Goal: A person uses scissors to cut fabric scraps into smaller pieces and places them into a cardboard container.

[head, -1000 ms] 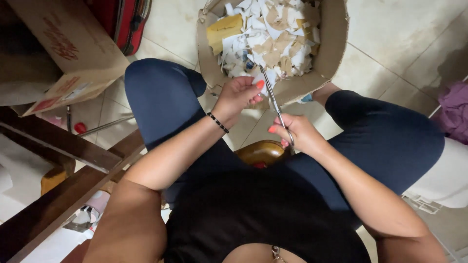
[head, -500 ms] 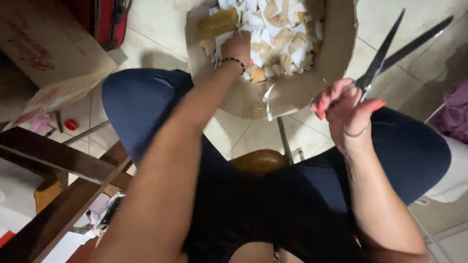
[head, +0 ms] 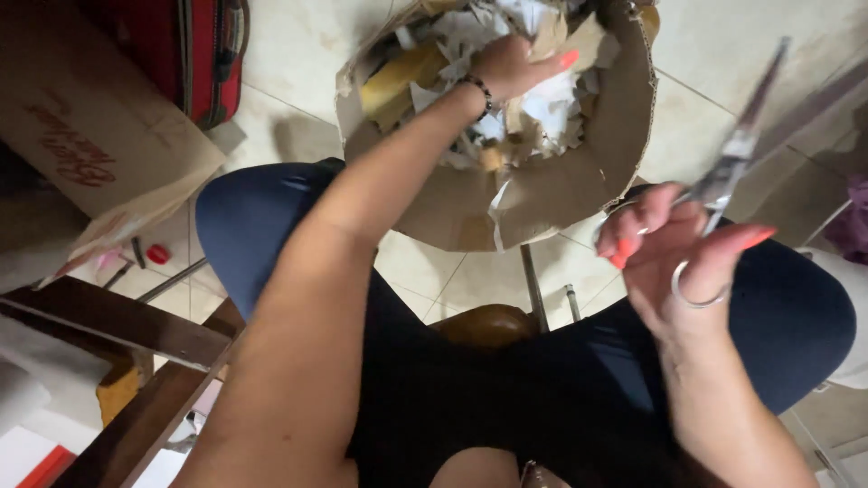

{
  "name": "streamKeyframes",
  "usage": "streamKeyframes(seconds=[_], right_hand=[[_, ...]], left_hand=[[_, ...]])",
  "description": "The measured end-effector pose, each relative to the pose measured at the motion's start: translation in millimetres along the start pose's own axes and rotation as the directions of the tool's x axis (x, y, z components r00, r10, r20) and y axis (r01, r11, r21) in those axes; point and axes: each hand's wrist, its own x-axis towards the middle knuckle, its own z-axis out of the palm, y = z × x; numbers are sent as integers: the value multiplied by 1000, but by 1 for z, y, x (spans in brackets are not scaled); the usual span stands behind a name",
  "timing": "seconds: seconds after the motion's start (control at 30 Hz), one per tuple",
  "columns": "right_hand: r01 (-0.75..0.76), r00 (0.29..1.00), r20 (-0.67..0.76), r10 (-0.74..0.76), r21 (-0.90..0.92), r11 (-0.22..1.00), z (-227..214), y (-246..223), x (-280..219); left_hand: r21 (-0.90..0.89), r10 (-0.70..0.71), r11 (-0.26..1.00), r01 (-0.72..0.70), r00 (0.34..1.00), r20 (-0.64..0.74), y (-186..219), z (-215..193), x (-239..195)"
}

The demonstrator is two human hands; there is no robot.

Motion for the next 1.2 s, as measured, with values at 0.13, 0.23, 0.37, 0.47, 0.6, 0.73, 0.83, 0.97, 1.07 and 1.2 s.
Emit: streamKeyframes(seconds=[0.13,0.23,0.37,0.47,0.6,0.73,0.83,0.97,1.07,1.2], right_hand=[[30,978,-205,-29,3,1000,15,-23,1],[39,958,-287,-19,62,997,9,-18,6],[97,965,-228,-128,-143,985,-17,14,16],[102,979,-129,-157,-354,929,-9,21,15],[188,974,19,-225,-619,763,13,19,6],[366,921,159,-355,-664,652,8,28,4],[406,900,153,-408,-633,659,10,30,11],[572,818,354,-453,-584,576,-4,38,12],[644,761,501,-413,-503,577,15,33,8],[714,700,595,-394,-575,400,31,44,14]], left_hand=[[-440,15,890,117,958,285,60,-96,-104],[-505,229,863,16,878,420,58,-127,-162],[-452,222,892,6,865,449,35,-131,-223],[-633,437,762,-138,831,344,27,-131,-260],[-436,668,679,-591,744,32,38,-138,-307],[140,470,870,-474,881,59,43,-120,-304],[177,577,800,-574,816,34,30,-121,-294],[167,823,569,-805,554,-130,52,-135,-324],[154,854,519,-841,503,-133,75,-155,-360],[-27,869,468,-884,465,-166,97,-170,-401]])
